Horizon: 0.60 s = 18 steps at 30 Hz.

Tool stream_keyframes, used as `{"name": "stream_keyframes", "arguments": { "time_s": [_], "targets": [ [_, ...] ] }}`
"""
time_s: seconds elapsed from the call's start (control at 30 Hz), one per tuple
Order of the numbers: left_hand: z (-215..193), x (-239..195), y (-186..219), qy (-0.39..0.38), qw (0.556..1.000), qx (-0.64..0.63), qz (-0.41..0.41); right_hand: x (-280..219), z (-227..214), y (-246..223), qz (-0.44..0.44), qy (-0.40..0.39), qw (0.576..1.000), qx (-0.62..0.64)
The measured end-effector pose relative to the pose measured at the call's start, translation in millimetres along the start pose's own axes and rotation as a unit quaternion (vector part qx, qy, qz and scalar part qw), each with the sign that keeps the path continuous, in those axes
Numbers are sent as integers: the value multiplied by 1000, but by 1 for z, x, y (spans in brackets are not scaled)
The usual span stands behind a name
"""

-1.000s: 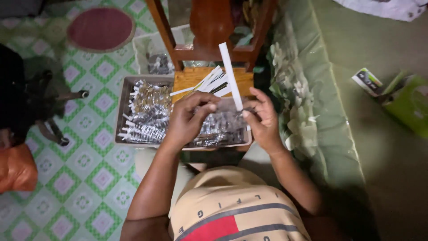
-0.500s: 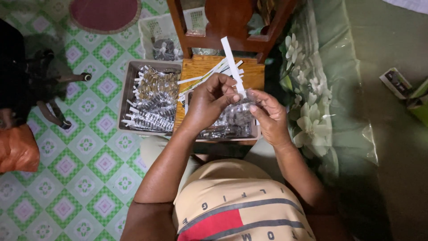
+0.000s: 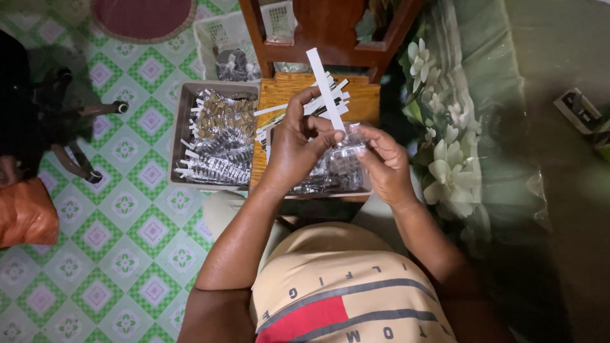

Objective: Packaging small metal parts into plastic bags and attaching them to white strips using a stapler

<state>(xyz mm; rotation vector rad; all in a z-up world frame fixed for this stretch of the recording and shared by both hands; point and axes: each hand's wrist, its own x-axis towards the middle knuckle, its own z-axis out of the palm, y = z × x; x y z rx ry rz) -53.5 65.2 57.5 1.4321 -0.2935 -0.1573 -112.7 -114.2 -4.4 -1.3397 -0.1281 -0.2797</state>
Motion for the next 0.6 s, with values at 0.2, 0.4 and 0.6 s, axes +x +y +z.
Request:
{"name": "stream_keyframes", "arguments": {
  "time_s": [0.2,0.4,0.6],
  "targets": [
    [5,-2,1,9,998,51,46,0,11,-10,23,25,995,94],
    [5,-6,13,-5,992,96,79,1,12,1,41,45,995,81],
    [3,-6,11,-22,988,117,95,3,8,13,78,64,993,62]
  ]
}}
